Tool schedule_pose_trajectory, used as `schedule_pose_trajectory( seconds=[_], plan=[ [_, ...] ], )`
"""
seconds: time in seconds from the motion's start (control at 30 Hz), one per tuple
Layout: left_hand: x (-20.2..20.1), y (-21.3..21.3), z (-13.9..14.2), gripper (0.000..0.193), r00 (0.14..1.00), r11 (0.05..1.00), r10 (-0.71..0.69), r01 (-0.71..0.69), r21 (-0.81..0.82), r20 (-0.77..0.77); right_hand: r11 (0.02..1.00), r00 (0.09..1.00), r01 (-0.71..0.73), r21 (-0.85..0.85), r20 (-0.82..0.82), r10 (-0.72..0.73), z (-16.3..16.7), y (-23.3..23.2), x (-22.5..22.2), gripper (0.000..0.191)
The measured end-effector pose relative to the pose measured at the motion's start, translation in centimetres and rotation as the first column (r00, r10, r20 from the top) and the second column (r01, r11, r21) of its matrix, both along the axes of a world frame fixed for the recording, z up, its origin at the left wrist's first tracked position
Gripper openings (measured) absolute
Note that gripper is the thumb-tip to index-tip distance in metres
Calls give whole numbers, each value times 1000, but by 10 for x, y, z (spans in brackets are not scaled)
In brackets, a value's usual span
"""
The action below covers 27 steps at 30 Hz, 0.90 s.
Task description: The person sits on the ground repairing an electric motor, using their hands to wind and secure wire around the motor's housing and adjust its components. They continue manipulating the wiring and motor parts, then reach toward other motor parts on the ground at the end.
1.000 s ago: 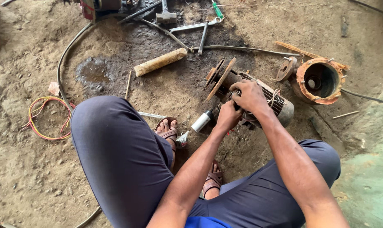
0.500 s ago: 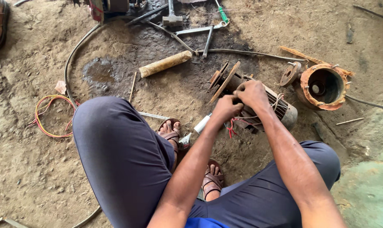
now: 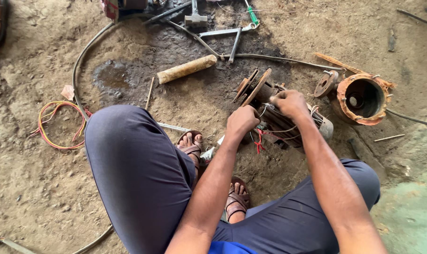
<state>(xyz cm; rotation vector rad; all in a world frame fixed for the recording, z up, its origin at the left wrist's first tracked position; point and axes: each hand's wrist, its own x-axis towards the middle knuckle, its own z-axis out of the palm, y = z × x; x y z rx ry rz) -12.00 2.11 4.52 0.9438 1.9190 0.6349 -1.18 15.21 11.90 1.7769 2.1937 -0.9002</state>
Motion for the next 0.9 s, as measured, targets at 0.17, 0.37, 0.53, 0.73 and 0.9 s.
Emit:
schedule_pose_trajectory(
  seconds=[0.17,0.37,0.53,0.73,0.9],
  plan=[
    [10,9,-16,34,997,999,30,-33,43,72,994,998,-66,83,-2,66,10,13,20,30],
    [25,13,-40,34,895,905,295,-374,204,334,920,907,-367,135,-169,387,6,-9,30,36],
    [29,9,-41,32,913,905,319,-373,206,253,813,845,-468,345,-93,526,-6,-21,23,30],
    [29,4,-39,31,927,923,292,-337,183,236,800,828,-468,374,-129,545,-10,-21,21,30],
    [35,8,-44,31,906,917,247,-333,218,343,846,873,-474,246,7,487,-6,-25,14,28]
  ],
)
